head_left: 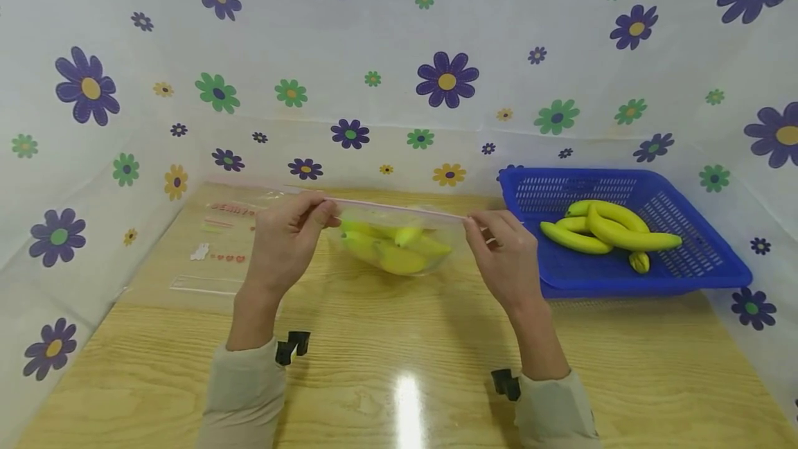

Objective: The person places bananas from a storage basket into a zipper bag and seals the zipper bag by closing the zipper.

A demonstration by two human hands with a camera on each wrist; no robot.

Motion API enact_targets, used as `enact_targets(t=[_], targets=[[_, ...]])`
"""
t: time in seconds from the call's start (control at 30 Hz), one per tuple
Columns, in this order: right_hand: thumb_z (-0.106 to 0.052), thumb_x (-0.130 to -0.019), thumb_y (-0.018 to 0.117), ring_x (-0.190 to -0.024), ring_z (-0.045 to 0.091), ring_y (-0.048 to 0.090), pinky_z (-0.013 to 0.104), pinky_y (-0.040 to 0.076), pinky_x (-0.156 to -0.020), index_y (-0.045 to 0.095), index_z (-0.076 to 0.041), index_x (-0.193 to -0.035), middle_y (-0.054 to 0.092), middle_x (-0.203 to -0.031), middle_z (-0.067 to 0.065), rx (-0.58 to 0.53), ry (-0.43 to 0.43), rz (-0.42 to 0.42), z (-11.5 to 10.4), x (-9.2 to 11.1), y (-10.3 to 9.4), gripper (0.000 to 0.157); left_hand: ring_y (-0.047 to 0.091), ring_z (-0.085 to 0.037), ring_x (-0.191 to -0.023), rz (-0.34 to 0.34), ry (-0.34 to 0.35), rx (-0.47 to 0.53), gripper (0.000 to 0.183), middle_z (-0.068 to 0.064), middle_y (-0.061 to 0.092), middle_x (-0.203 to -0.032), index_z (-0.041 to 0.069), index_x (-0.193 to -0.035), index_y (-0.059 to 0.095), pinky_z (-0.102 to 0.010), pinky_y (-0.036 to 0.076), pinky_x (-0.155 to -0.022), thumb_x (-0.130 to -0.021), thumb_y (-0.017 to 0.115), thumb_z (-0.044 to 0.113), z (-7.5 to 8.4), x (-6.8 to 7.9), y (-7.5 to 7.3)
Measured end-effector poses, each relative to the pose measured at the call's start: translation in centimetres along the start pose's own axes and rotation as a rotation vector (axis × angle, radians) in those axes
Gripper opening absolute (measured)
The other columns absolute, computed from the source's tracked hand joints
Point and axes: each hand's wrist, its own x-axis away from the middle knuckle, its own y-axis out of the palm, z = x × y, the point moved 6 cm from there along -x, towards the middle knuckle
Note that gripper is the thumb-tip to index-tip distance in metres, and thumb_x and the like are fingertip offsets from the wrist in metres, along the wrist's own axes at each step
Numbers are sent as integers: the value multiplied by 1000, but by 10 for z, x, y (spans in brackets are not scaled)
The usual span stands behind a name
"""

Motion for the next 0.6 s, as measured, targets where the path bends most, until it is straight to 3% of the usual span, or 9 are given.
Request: enact_targets(t=[0.23, 0.6], targets=[[-6, -90, 72, -70, 21, 68, 3, 45, -63, 75, 2, -99, 70, -90, 13, -19, 7, 3, 2, 0, -2, 12, 71, -23, -72, -1, -7, 4, 10, -11, 73, -85, -4, -93, 72, -11, 53, -77, -94, 62, -2, 1, 0, 0], [-7, -91, 71, -70, 20, 67, 6, 46, -62, 75, 1, -98, 69, -89, 13, 3, 25, 2, 6, 0, -6, 11, 71, -23, -72, -3, -8, -4, 10, -11, 73, -85, -4, -93, 71, -11, 53, -77, -95, 62, -1, -1, 0, -1]])
